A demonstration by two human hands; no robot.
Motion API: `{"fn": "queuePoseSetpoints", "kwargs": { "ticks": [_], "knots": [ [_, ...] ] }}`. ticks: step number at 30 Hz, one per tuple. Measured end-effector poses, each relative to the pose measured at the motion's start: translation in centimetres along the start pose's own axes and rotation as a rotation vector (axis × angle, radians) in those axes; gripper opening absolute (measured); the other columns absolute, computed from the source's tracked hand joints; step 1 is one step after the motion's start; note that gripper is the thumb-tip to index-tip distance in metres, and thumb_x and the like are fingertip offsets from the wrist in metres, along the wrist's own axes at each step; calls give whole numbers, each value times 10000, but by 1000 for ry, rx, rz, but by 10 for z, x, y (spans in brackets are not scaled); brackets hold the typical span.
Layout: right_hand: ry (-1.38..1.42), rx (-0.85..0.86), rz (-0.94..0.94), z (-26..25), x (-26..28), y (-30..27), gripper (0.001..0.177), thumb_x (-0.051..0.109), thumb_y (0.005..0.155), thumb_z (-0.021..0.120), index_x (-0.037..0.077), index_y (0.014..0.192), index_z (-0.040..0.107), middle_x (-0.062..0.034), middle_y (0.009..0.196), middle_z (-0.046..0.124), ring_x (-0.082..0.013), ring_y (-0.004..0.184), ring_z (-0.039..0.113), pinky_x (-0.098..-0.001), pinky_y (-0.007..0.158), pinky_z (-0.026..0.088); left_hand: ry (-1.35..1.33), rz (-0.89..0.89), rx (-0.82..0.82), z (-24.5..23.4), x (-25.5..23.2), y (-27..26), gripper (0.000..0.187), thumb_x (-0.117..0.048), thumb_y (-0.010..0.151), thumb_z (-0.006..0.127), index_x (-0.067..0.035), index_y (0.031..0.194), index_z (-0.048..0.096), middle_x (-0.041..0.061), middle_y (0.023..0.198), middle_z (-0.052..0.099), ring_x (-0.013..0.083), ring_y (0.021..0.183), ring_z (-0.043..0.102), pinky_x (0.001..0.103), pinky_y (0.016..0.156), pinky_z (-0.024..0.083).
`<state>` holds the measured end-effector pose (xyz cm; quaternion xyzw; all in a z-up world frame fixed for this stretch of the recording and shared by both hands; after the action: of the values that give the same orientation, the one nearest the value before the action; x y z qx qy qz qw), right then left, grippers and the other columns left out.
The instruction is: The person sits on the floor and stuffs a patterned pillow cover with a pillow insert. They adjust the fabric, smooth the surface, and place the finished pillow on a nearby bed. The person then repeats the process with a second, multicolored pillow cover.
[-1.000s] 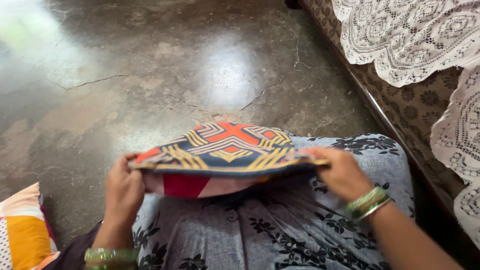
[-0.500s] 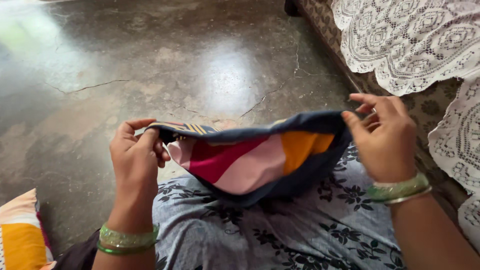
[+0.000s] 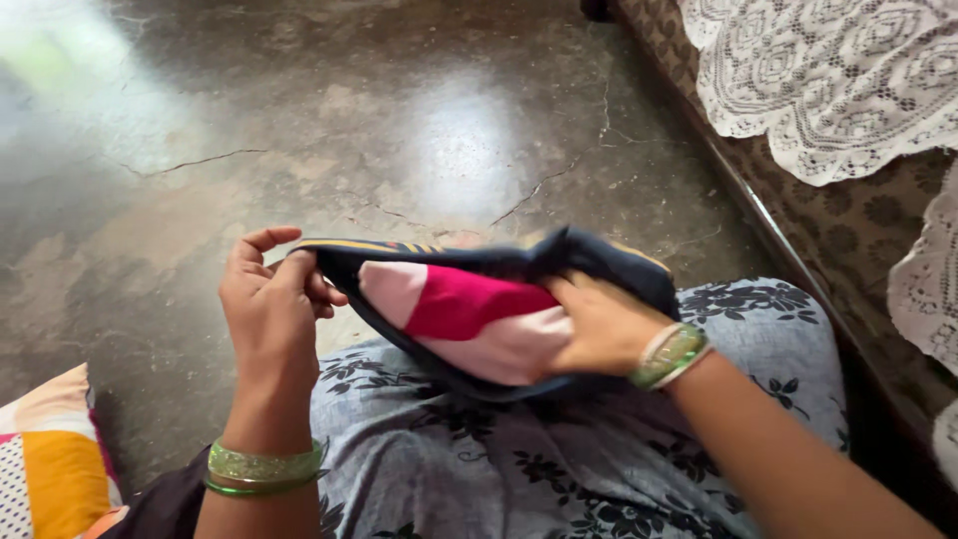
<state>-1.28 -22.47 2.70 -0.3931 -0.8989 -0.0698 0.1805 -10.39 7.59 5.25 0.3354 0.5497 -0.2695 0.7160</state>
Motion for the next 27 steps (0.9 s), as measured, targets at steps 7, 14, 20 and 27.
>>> {"fn": "queuePoseSetpoints", "kwargs": {
  "ticks": [7,14,20,27],
  "knots": [
    [75,67,143,13,-43,-14,478,48,825,572,101,1293,659,-180,1221,715,-311,1156,687,-388,999,521,79,191,21,15,6,-18,265,-79,996,591,-31,1219,456,72,864,697,134,766,701,256,680,574],
    [52,-309,204,-16,-61,29,391,118,827,596,130,1189,746,-198,1140,725,-384,1059,690,-448,943,533,692,623,280,57,10,-57,333,-128,882,757,-72,1173,605,101,1115,714,280,1076,667,397,921,504],
    [-45,-574,191,-41,-52,71,264,217,897,621,158,1107,768,-156,1050,732,-371,980,688,-479,874,533,1089,697,376,70,43,-51,652,-299,786,795,-160,1376,554,119,1431,531,377,1414,397,567,1147,265],
    [-11,-993,-154,-33,-77,94,199,63,950,679,78,1138,741,-143,1182,675,-355,1139,629,-437,1005,507,1180,247,367,98,114,15,985,-431,755,806,-271,1609,342,91,1631,238,462,1447,254,607,1084,300]
  ]
}}
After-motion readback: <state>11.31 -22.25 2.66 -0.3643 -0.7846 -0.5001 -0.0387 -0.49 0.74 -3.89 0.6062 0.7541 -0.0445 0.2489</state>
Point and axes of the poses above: each hand's wrist, its own y-axis towards the middle knuckle, its own z-axis out of the palm, x = y × z, the point moved 2 cm from there along y, towards the middle knuckle
